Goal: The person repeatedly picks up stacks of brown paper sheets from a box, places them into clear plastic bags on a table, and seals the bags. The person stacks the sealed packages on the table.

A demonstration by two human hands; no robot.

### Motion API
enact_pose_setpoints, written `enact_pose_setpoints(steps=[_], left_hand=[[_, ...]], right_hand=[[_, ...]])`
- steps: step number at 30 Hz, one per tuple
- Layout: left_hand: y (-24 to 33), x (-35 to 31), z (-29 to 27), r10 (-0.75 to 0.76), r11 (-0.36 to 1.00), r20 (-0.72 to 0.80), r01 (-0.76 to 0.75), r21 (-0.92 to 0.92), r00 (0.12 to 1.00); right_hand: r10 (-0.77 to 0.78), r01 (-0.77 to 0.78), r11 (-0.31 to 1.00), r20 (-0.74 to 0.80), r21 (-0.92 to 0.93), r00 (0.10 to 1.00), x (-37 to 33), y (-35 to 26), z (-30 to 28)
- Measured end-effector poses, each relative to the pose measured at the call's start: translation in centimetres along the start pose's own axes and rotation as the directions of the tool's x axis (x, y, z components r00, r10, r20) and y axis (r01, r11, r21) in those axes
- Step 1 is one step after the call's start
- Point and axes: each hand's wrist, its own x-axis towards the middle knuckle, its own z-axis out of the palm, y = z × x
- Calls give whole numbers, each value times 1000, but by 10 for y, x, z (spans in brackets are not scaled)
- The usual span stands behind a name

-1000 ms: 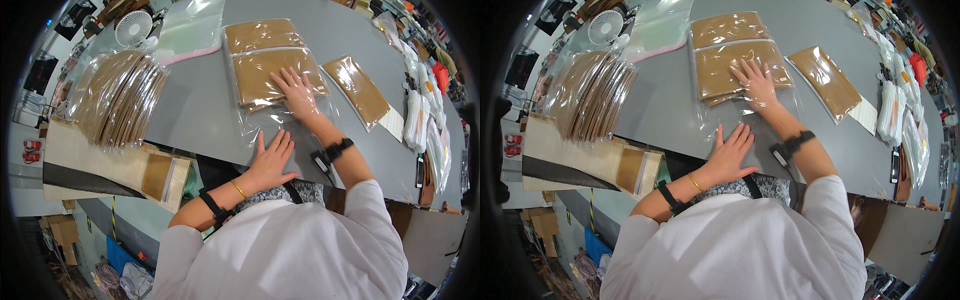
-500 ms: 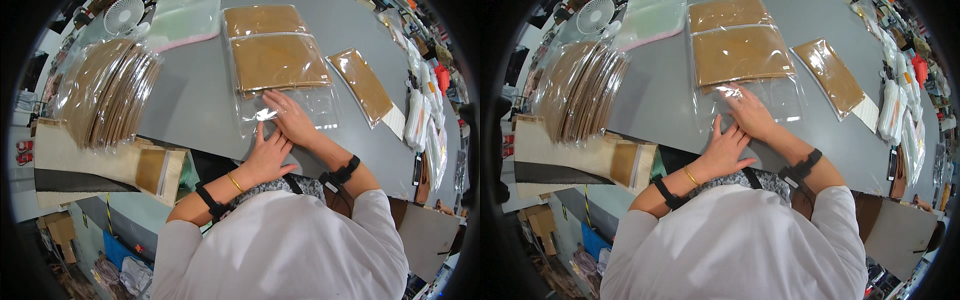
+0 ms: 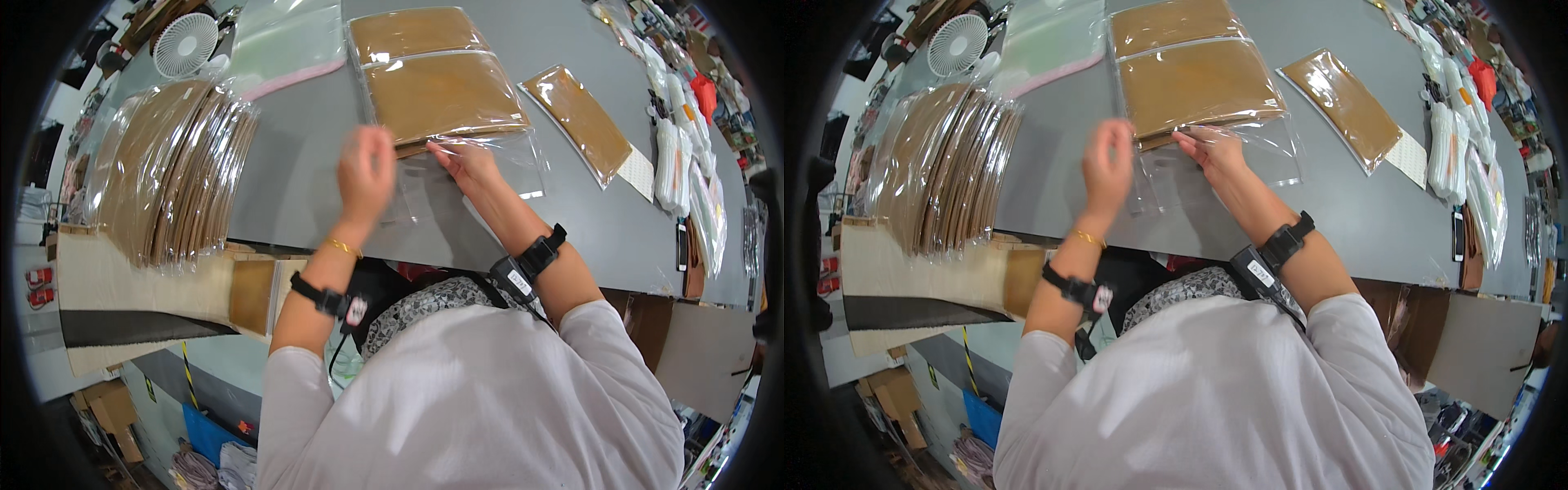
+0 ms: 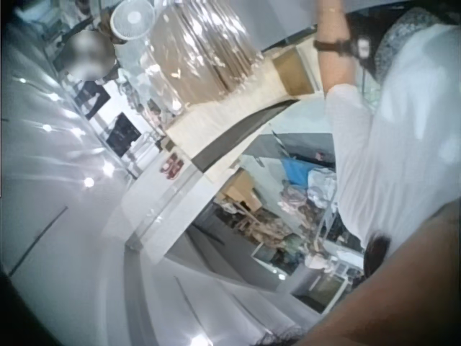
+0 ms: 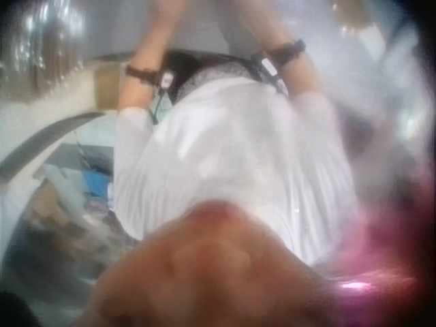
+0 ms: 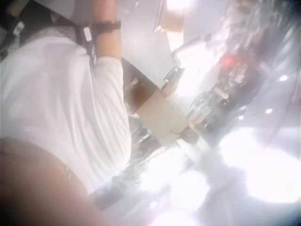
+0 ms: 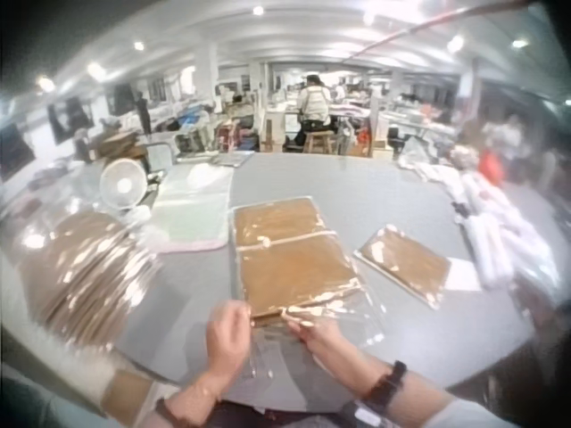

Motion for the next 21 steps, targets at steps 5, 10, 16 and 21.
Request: enact_pose_setpoints(steps=[5,10,16,21], left_hand=[[-98,61,21,-524,797,246,571,-196,815],[-98,54,23,-512,791,371,593,-147,775],[-94,42,28,-457,836,290,518,-181,841],[-126,45,30,-374,849,341,466,-248,863]], right_hand=[[-22,20,999,-42,-36,999,10,5,23],[-14,9,999,-148,-35,989,34,4,41],[-57,49,997,-151,-53,987,54,21,32],[-54,-12,898,-138,-440,989,47,21,25]])
